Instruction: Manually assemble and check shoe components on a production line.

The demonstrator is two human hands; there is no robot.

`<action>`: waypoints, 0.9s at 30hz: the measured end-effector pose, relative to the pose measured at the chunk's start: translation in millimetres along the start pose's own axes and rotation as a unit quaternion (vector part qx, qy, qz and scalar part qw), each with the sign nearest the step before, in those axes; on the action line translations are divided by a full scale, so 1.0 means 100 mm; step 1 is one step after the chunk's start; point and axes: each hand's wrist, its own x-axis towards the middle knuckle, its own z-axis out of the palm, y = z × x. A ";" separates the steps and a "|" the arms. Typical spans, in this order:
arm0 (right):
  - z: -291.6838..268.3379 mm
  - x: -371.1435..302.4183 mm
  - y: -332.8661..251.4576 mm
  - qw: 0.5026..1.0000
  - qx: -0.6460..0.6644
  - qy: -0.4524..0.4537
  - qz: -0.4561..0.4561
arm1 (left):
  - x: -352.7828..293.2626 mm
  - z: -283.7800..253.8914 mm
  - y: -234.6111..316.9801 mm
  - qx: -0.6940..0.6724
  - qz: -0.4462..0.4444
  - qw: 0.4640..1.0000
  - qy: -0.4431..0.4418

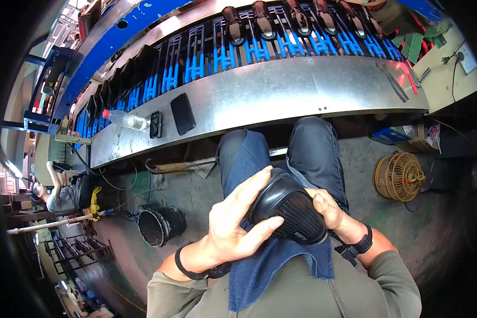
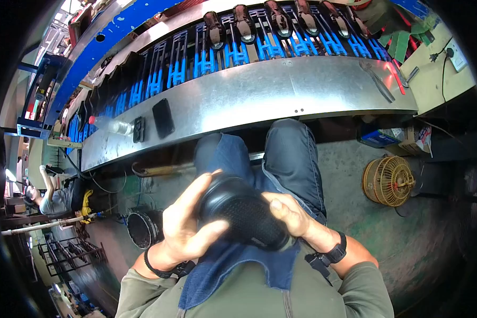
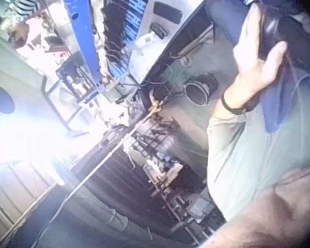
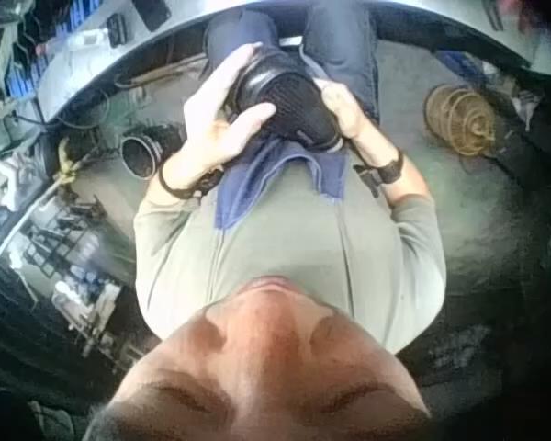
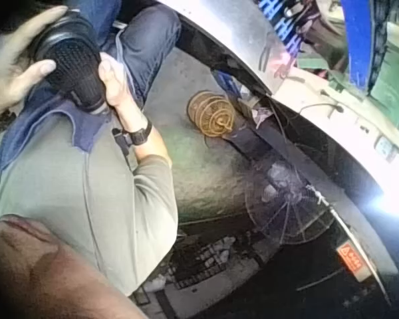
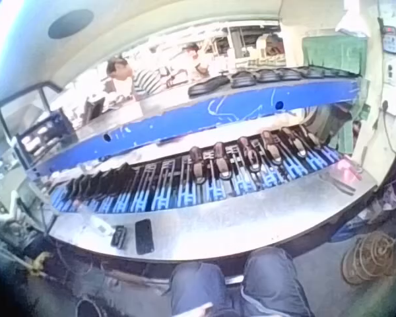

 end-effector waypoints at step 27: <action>-0.01 0.03 -0.16 0.889 0.456 0.022 -0.020 | 0.47 0.05 -0.09 0.026 0.056 0.991 -0.121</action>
